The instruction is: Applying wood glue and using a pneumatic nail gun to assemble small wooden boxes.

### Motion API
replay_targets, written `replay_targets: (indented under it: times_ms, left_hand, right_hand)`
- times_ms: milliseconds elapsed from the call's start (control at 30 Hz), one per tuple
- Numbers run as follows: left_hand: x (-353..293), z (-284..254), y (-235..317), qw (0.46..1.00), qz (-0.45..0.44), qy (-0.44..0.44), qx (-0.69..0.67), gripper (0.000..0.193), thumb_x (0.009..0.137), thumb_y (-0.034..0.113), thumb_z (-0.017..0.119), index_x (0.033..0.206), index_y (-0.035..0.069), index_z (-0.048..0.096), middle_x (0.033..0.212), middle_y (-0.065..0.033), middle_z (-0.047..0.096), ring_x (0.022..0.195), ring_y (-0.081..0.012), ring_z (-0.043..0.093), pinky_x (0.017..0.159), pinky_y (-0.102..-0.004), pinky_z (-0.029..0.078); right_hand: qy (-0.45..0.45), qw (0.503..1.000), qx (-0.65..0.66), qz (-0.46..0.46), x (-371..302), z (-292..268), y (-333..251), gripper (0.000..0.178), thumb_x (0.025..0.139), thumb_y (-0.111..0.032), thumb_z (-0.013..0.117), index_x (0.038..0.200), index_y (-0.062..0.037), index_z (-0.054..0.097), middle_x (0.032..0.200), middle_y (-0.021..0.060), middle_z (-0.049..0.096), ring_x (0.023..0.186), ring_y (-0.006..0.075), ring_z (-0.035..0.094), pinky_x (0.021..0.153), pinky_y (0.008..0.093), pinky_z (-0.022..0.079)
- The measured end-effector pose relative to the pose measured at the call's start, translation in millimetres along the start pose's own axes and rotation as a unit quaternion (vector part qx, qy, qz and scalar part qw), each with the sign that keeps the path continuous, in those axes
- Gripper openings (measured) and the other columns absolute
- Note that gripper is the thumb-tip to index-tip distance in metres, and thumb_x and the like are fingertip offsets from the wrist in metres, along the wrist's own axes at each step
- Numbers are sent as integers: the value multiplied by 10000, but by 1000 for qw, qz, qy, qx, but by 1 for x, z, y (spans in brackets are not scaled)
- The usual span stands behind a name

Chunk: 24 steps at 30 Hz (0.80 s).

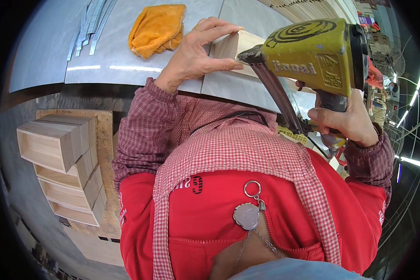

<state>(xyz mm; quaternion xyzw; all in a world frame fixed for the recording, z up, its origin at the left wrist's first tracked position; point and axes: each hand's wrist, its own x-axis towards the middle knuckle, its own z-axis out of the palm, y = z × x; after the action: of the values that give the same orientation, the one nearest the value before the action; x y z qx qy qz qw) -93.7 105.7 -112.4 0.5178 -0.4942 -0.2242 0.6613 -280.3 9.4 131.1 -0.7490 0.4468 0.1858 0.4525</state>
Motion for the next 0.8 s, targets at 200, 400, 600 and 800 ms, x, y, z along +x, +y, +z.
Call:
replay_targets:
  times_ms: [200,400,600,800]
  left_hand:
    - [4,2,-4,1000,1,0,5,593,605,248,849,1158,173,649,1136,-2,554,1059,-174,521,932,-294,409]
    - [0,2,-3,1000,8,7,21,599,625,231,837,1186,165,636,1144,-25,554,1041,-180,530,921,-287,423]
    - [-13,12,5,995,46,57,64,547,669,124,793,1193,140,636,1146,-56,564,1027,-180,537,898,-284,446]
    - [-39,16,12,978,95,102,158,416,724,98,743,1133,129,672,1144,-69,565,984,-175,542,818,-265,471]
  right_hand:
    - [2,1000,-24,-12,4,-2,-2,245,719,-57,689,937,30,620,556,27,563,417,93,475,409,203,376]
    - [4,999,30,-19,4,-1,4,293,726,-49,674,1000,28,603,560,31,556,411,92,474,408,201,375]
    - [50,992,118,-14,2,-2,27,323,731,-44,666,1028,45,577,554,32,539,405,96,477,405,196,373]
    - [69,990,123,-22,10,-2,29,183,725,-10,642,874,28,542,529,48,516,384,115,456,398,206,364]
